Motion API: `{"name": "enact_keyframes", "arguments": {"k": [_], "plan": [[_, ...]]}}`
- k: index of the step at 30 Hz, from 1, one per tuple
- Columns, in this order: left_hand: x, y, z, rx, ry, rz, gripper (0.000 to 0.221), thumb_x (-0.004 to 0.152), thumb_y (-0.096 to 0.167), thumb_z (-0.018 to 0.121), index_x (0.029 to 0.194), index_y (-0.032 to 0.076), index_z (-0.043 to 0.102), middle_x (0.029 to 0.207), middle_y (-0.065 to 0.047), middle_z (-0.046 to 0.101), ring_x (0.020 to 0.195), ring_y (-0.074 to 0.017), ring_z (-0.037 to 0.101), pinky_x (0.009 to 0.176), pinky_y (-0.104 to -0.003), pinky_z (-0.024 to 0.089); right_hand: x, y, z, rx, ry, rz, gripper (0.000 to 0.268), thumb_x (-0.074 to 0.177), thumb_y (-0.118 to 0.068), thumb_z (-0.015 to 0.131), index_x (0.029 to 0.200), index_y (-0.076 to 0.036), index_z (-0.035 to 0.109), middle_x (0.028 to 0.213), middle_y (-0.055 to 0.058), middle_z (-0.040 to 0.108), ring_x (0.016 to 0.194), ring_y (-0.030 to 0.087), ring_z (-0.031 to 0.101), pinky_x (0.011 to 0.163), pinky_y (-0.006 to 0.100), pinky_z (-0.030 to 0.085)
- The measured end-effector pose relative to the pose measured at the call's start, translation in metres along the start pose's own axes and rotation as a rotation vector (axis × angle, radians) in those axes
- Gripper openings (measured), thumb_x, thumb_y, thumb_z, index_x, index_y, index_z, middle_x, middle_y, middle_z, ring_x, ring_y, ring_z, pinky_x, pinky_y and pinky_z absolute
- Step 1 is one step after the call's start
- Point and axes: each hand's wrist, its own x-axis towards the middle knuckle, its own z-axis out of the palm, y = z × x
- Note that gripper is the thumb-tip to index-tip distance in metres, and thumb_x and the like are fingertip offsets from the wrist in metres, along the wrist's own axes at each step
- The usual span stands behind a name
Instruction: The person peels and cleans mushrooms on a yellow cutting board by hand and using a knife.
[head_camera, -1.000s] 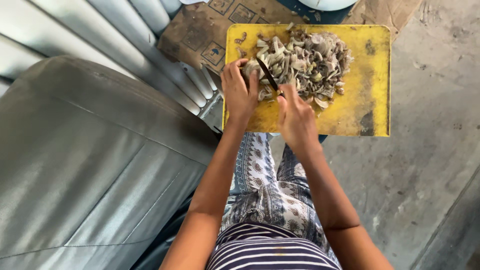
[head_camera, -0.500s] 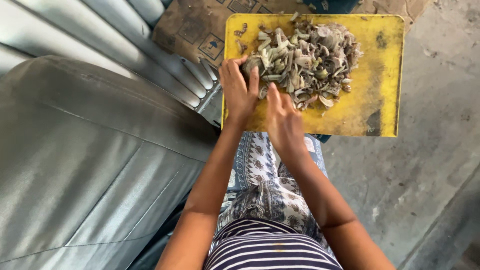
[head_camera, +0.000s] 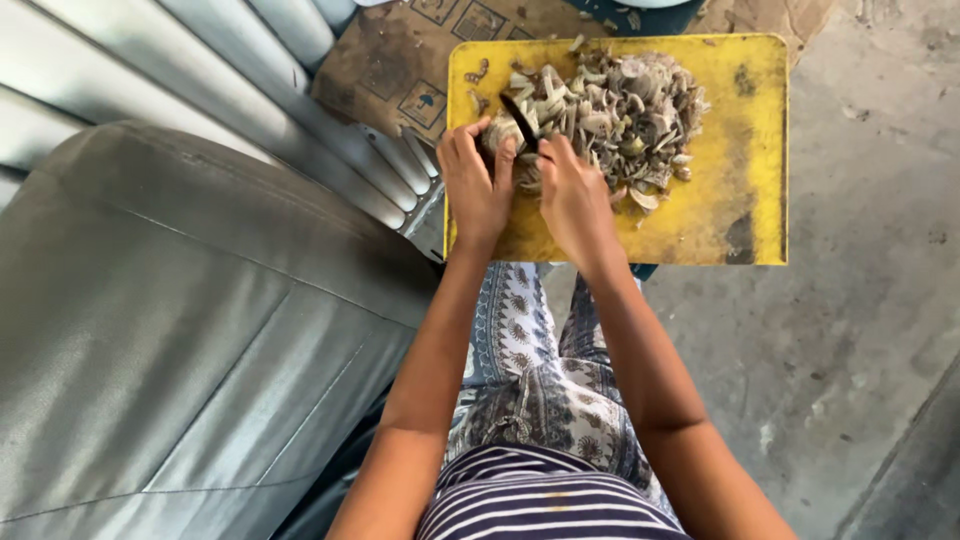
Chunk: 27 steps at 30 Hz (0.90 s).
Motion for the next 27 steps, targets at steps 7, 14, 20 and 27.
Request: {"name": "enact_keyframes", "arguments": {"k": [7, 14, 20, 27], "plan": [[0.0, -0.002, 0.003, -0.033, 0.0, -0.048, 0.037, 0.102, 0.028, 0.066, 0.122, -0.001, 0.055, 0.121, -0.021, 0.057, 0.118, -0.0384, 0.052, 0.103, -0.047, 0.043, -0.025, -0.031, -0.022, -0.098, -0.043, 0.092, 0.014, 0.108, -0.009, 0.055, 0.118, 0.0, 0.06, 0.101, 0.024, 0.072, 0.081, 0.036, 0.075, 0.065, 0.043, 0.06], [0.001, -0.002, 0.002, -0.025, 0.001, -0.033, 0.035, 0.101, 0.026, 0.067, 0.122, -0.001, 0.055, 0.123, -0.019, 0.058, 0.121, -0.0387, 0.051, 0.106, -0.047, 0.042, -0.033, -0.032, -0.02, -0.128, 0.015, 0.04, 0.019, 0.106, -0.007, 0.059, 0.124, -0.001, 0.062, 0.101, 0.023, 0.071, 0.084, 0.042, 0.071, 0.069, 0.047, 0.058], [0.003, -0.007, 0.005, -0.042, -0.038, -0.035, 0.038, 0.101, 0.028, 0.067, 0.121, -0.002, 0.056, 0.123, -0.019, 0.058, 0.122, -0.0387, 0.05, 0.108, -0.048, 0.04, -0.036, 0.017, 0.031, -0.045, -0.015, -0.073, 0.029, 0.106, -0.007, 0.059, 0.132, 0.002, 0.051, 0.122, 0.026, 0.065, 0.101, 0.041, 0.072, 0.08, 0.042, 0.058], [0.004, -0.002, 0.001, -0.034, -0.039, 0.001, 0.04, 0.102, 0.03, 0.065, 0.125, -0.002, 0.057, 0.122, -0.021, 0.058, 0.122, -0.0397, 0.05, 0.109, -0.048, 0.039, -0.007, 0.003, 0.04, -0.263, -0.129, 0.177, 0.042, 0.092, -0.002, 0.055, 0.134, -0.003, 0.057, 0.105, 0.027, 0.069, 0.08, 0.048, 0.069, 0.067, 0.053, 0.055]]}}
